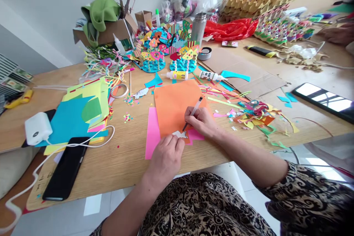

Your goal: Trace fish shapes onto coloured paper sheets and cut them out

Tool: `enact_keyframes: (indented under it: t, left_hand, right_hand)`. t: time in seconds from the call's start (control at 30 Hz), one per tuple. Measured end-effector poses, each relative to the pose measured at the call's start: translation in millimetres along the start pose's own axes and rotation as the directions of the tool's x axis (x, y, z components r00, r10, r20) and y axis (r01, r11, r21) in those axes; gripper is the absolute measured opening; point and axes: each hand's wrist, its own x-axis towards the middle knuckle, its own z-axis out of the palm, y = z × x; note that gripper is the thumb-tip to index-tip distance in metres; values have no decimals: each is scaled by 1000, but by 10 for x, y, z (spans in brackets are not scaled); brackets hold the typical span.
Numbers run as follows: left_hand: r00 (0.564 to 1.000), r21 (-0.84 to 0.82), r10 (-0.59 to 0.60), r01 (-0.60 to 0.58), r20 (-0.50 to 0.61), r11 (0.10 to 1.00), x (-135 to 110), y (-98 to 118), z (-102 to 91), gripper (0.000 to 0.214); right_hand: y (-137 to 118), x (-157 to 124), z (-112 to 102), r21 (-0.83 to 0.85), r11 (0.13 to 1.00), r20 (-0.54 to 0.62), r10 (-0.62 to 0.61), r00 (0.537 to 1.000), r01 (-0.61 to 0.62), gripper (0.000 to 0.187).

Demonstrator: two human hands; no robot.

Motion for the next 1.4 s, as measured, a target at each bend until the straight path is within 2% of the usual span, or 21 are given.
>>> enact_keyframes:
  t: [0.23,0.67,1.17,1.23,1.33,1.4]
  left_hand:
    - [1000,-4,8,-8,-29,1000,-6,9,11,23]
    - [998,4,27,-27,-61,1000,16,9,-12,21]
    - [997,29,30,-28,-68,999,10,8,-2,20]
    - [997,33,34,-32,-68,999,9,7,-6,21]
    - [999,22,24,-23,-42,999,0,11,-15,23]
    - [1000,-6,0,0,-3,1000,-12,17,-25,23]
  right_hand:
    - [-4,20,19,-23,1000,69,-13,998,15,12]
    - [-25,29,-6,-119,992,87,-36,996,46,13]
    - [11,25,-58,-159,986,-7,-47,999,45,14]
    - [19,5,-57,-126,991,-54,-58,997,51,15]
    - [11,-33,-52,-26,997,-186,-78,980,74,15]
    - [-9,-48,-53,22,994,-212,-103,972,110,16]
